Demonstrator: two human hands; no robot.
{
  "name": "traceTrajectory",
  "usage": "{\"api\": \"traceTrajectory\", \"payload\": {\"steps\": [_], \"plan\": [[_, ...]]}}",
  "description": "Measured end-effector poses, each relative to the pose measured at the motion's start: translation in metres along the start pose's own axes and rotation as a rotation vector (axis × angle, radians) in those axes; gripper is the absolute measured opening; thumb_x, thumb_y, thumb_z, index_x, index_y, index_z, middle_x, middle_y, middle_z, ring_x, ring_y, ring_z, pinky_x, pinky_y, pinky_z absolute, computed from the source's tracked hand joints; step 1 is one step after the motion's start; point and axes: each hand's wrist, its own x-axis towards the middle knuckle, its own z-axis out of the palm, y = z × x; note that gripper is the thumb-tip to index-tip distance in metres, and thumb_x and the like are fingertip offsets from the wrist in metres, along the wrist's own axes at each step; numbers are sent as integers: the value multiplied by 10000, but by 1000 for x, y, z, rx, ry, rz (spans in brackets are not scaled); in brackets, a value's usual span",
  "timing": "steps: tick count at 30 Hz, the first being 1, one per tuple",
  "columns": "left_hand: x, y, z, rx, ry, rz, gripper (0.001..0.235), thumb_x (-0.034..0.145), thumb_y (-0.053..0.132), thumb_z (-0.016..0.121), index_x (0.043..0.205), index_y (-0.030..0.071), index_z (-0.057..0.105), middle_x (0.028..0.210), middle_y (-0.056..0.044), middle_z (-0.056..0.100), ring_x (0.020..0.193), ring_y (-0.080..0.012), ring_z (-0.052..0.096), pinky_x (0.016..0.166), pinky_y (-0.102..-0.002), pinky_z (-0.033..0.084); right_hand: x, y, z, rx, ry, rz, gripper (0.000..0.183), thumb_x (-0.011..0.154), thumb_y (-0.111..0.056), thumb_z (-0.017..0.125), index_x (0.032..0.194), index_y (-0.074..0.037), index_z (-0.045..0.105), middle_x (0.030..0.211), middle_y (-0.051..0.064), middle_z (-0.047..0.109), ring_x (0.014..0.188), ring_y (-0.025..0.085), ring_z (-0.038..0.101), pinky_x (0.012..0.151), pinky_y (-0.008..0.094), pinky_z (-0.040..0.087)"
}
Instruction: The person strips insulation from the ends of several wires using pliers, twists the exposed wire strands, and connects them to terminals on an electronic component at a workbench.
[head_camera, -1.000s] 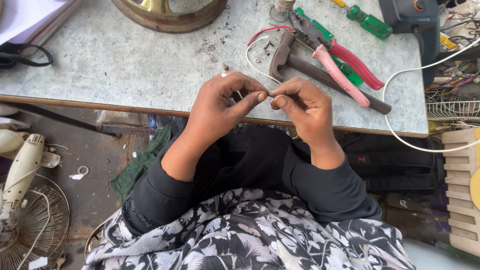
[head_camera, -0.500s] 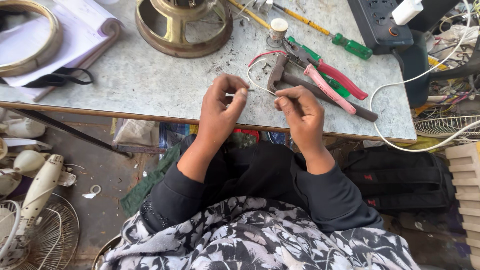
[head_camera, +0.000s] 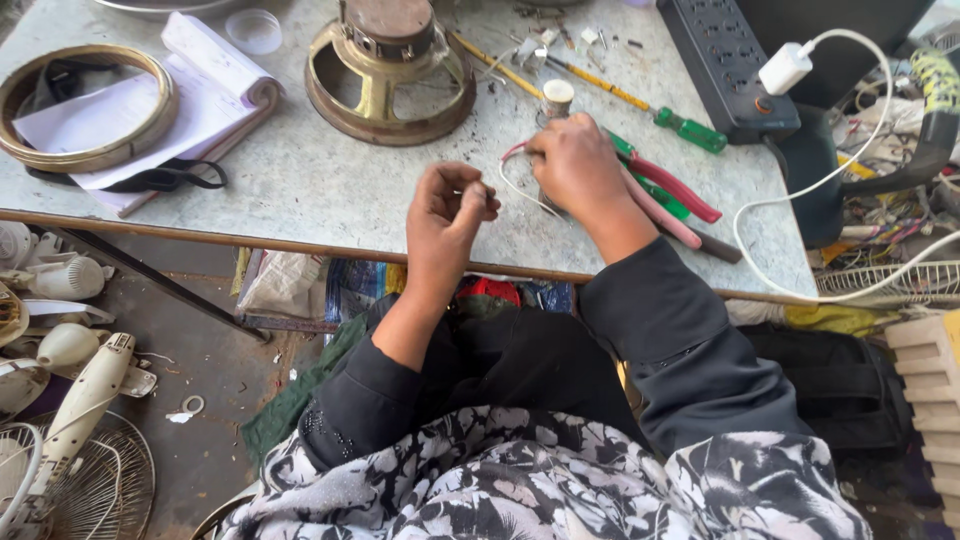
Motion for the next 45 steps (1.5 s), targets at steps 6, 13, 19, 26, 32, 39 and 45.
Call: {"api": "traceTrajectory", "payload": {"steps": [6,13,19,26,32,39,45], "plan": [[2,2,0,5,19,-65,208,1026,19,588,1219,-29,650,1044,-63,670,895,-130,716,816,-284,624,8,-4,1,-3,-33,44,60,817,-181,765,839,-125,767,899,63,727,974,312,629,859,463,515],[6,-1,-1,-41,16,-45,176,1031,23,608,1182,-50,662,1095,-75,705,954,-139,739,868,-289,630,-22,-48,-50,766,-7,138,119,938,-80,743,1043,-49,697,968,66,714,904,188,683,796,308,533],[8,-4,-3,-42,-45,-31,258,1028,56,620,1258,-50,670,1193,-91,731,1037,-120,716,925,-282,619,-20,-71,-54,680,62,1,121,904,-20,771,1009,-10,710,976,84,716,929,193,700,824,325,544],[8,-7,-6,-92,-33,-52,226,1001,8,683,1219,-50,670,1121,-103,739,1022,-134,713,934,-282,594,-21,-60,-56,841,-2,21,112,952,2,709,1059,-23,727,1011,90,725,968,243,714,871,338,563],[9,-10,-3,-76,-21,-47,200,986,-6,687,1183,-42,676,1068,-74,736,988,-115,709,910,-267,595,-21,-44,-29,130,18,-59,145,787,-156,803,917,-100,772,938,75,702,979,325,620,863,468,493],[4,-4,-1,77,-7,-22,166,969,0,704,1133,-22,692,1045,-45,735,965,-85,709,858,-231,579,-23,-38,3,-19,51,-6,69,836,-171,770,835,-119,725,945,29,691,1032,282,602,880,466,469],[4,5,1,168,-20,-32,146,961,4,702,1106,-12,701,1017,-39,741,930,-79,709,820,-231,581,-28,-30,-7,47,29,-64,72,860,-165,744,917,-122,734,985,27,683,1058,290,588,900,454,469]]}}
